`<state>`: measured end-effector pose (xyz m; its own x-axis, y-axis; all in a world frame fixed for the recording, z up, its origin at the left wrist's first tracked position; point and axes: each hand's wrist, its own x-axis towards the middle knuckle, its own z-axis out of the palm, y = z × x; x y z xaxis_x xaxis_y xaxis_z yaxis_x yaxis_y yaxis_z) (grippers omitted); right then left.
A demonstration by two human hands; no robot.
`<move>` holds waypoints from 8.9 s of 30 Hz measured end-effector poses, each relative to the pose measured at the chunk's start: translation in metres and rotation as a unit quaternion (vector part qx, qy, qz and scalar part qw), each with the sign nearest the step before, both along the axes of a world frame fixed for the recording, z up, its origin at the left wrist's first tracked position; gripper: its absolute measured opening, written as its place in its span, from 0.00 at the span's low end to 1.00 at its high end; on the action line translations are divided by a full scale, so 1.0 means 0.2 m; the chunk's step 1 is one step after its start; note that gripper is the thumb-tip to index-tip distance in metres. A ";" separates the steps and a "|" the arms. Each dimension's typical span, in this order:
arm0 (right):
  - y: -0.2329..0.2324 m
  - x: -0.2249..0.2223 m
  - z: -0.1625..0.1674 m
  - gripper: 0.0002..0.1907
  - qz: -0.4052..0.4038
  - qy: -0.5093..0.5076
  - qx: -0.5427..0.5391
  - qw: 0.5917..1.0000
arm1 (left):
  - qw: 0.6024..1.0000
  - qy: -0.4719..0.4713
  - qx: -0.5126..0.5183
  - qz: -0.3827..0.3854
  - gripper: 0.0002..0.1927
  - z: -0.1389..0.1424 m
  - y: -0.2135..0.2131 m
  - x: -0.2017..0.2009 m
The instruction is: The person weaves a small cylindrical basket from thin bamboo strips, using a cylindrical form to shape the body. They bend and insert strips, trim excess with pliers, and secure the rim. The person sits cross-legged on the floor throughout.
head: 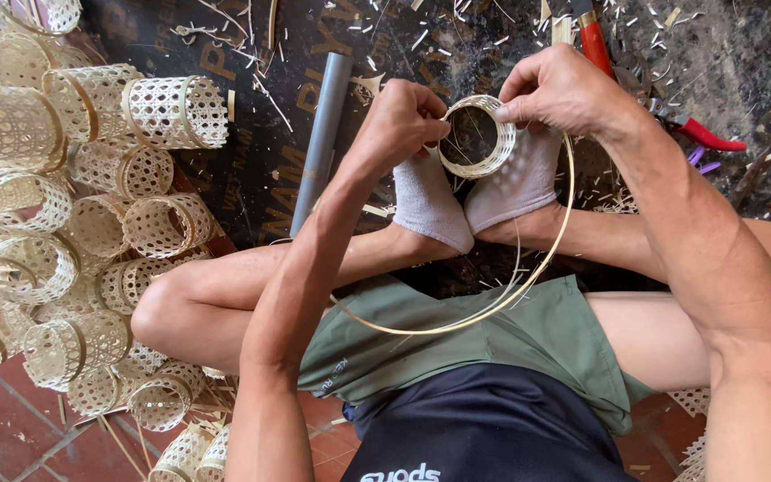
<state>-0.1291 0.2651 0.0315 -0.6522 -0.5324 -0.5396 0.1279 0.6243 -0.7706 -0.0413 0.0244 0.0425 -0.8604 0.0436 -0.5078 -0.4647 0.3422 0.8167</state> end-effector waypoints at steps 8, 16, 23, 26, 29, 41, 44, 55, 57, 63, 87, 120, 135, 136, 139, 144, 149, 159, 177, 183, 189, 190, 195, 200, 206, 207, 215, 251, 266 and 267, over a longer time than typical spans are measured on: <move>-0.03 -0.01 0.01 0.09 0.012 0.004 -0.023 1.000 | 0.996 -0.029 0.080 0.016 0.09 -0.06 -0.04 -0.01; 0.26 0.16 0.21 0.04 0.012 0.449 -0.112 0.886 | 0.993 0.006 -0.115 0.032 0.11 0.12 -0.18 0.23; 0.40 0.41 -0.01 0.09 -0.113 0.395 0.009 0.912 | 0.915 0.093 -0.376 0.115 0.15 0.11 -0.38 0.75; 0.35 0.38 -0.10 0.07 -0.118 0.376 0.025 0.919 | 0.896 0.046 -0.424 0.125 0.19 0.01 -0.30 0.87; 0.37 0.34 -0.10 0.06 -0.141 0.340 0.000 0.930 | 0.893 0.052 -0.430 0.126 0.19 -0.08 -0.29 0.91; 0.26 0.34 0.15 0.09 -0.148 0.303 -0.073 0.939 | 0.887 0.119 -0.430 0.116 0.41 0.26 -0.32 0.93; 0.17 0.29 0.32 0.12 -0.012 0.353 -0.152 0.923 | 0.847 0.278 -0.447 0.078 0.34 0.33 -0.21 0.76; 0.07 0.31 0.37 0.04 0.029 0.398 -0.133 0.907 | 0.845 0.416 -0.335 -0.025 0.08 0.33 0.05 0.27; 0.16 0.26 0.28 0.03 0.005 0.435 -0.158 0.887 | 0.914 0.334 -0.229 -0.007 0.08 0.27 0.04 0.25; 0.28 -0.11 0.09 0.07 0.208 0.422 -0.083 0.879 | 0.988 0.062 -0.002 0.143 0.15 0.10 0.02 0.22; 0.07 -0.34 0.01 0.05 0.315 0.431 -0.065 0.843 | 0.982 -0.034 0.094 0.163 0.09 0.00 0.05 0.19; -0.01 0.22 -0.08 0.11 -0.009 0.430 -0.019 0.902 | 0.928 0.227 -0.272 0.115 0.06 -0.16 0.24 0.23; -0.11 0.12 -0.08 0.07 0.069 0.455 -0.086 0.883 | 0.934 0.213 -0.212 0.196 0.19 -0.19 0.33 0.31; -0.11 0.12 -0.08 0.06 0.071 0.459 -0.081 0.882 | 0.936 0.206 -0.209 0.194 0.19 -0.19 0.33 0.32; -0.16 0.10 -0.08 0.03 0.089 0.480 -0.070 0.870 | 0.929 0.239 -0.199 0.199 0.22 -0.17 0.35 0.34; -0.31 0.01 -0.05 0.06 0.185 0.514 -0.088 0.833 | 0.942 0.199 -0.158 0.217 0.28 -0.09 0.31 0.36; -0.32 -0.05 -0.04 0.07 0.210 0.549 -0.086 0.805 | 0.931 0.261 -0.242 0.077 0.19 -0.08 0.10 0.21; -0.19 -0.07 0.00 0.08 0.170 0.468 -0.100 0.861 | 0.865 0.397 -0.286 -0.107 0.12 -0.13 -0.04 0.04; -0.14 0.22 -0.06 0.08 0.042 0.469 0.094 0.877 | 0.869 0.317 -0.361 0.117 0.07 -0.21 0.20 0.19; -0.19 0.15 -0.06 0.05 0.060 0.496 0.037 0.866 | 0.876 0.301 -0.317 0.203 0.06 -0.20 0.34 0.28; -0.21 0.12 -0.03 0.04 0.108 0.539 0.019 0.835 | 0.916 0.232 -0.307 0.117 0.06 -0.13 0.18 0.24; -0.21 0.12 -0.02 0.04 0.112 0.532 0.023 0.839 | 0.925 0.219 -0.301 0.076 0.07 -0.12 0.11 0.20; -0.21 0.11 -0.03 0.06 0.117 0.544 0.004 0.831 | 0.852 0.460 -0.224 -0.111 0.08 -0.14 -0.10 -0.08; -0.10 0.11 0.01 0.04 0.087 0.522 -0.031 0.848 | 0.842 0.438 -0.261 -0.174 0.07 -0.18 -0.08 -0.12; 0.13 0.21 0.00 0.04 0.087 0.517 0.078 0.848 | 0.847 0.418 -0.299 -0.132 0.07 -0.24 -0.04 -0.10; 0.13 0.23 -0.02 0.05 0.089 0.521 0.091 0.844 | 0.853 0.405 -0.305 -0.124 0.07 -0.25 -0.02 -0.06; -0.10 0.08 0.08 0.01 0.108 0.531 0.004 0.840 | 0.840 0.358 -0.377 0.154 0.14 -0.23 0.22 0.23; -0.21 -0.04 -0.02 0.06 0.115 0.465 -0.060 0.876 | 0.884 0.396 -0.218 -0.118 0.13 -0.21 -0.12 -0.13; -0.19 -0.02 -0.05 0.06 0.164 0.573 -0.051 0.801 | 0.858 0.427 -0.283 -0.050 0.16 -0.29 -0.06 0.00; -0.20 -0.03 -0.05 0.05 0.168 0.569 -0.058 0.803 | 0.860 0.419 -0.289 -0.042 0.16 -0.28 -0.06 0.01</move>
